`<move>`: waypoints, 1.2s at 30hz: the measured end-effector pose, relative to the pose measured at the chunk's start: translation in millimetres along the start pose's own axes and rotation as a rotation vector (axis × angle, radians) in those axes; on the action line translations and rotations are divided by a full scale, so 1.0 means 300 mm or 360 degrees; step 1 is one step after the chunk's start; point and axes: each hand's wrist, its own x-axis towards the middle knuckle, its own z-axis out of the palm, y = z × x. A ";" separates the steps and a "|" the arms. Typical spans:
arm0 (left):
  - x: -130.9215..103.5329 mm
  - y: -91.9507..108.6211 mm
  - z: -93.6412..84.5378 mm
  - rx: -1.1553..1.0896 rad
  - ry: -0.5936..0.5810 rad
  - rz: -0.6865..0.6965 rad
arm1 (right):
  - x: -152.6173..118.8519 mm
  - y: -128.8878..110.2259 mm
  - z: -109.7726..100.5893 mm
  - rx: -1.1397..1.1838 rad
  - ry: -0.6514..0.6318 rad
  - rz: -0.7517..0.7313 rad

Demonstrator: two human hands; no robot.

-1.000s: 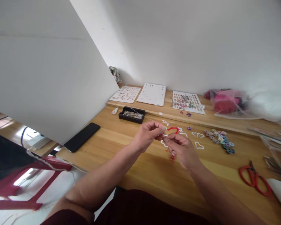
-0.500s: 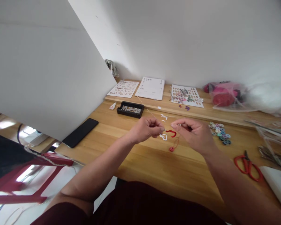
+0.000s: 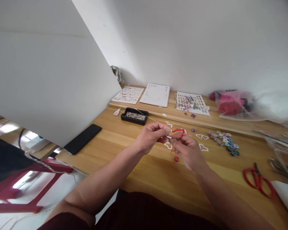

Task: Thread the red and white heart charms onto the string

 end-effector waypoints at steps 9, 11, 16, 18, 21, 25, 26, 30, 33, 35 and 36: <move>0.001 -0.014 -0.017 0.0497 0.0060 0.0214 | -0.067 -0.095 -0.007 -0.0993 0.0069 -0.0653; -0.005 -0.007 -0.023 0.0619 -0.0031 0.0175 | -0.061 -0.131 -0.028 -0.1092 0.0077 -0.0690; -0.014 0.004 -0.033 0.0682 -0.0179 0.0050 | -0.017 -0.184 -0.089 -0.1166 0.0044 -0.0610; -0.013 0.007 -0.035 0.0649 -0.0219 -0.0014 | 0.006 -0.181 -0.107 -0.1098 -0.0008 -0.0524; -0.011 0.012 -0.034 0.0516 -0.0288 -0.0142 | 0.037 -0.150 -0.118 -0.0888 -0.0074 -0.0362; -0.007 0.008 -0.029 0.0235 -0.0242 -0.0258 | 0.053 -0.074 -0.098 -0.0271 -0.0102 -0.0021; -0.006 0.005 -0.027 0.0178 -0.0217 -0.0251 | 0.050 -0.053 -0.087 -0.0072 -0.0117 0.0073; -0.001 -0.007 -0.014 0.0033 -0.0097 -0.0127 | 0.016 0.006 -0.029 0.0327 -0.0131 0.0281; 0.002 -0.016 -0.006 0.0033 0.0046 0.0025 | -0.017 0.007 0.010 0.0233 -0.0097 0.0251; 0.004 -0.023 -0.004 0.0063 0.0135 0.0125 | -0.035 -0.008 0.026 0.0023 -0.0094 0.0138; 0.005 -0.025 -0.006 0.0086 0.0170 0.0168 | -0.043 -0.017 0.030 -0.0097 -0.0105 0.0065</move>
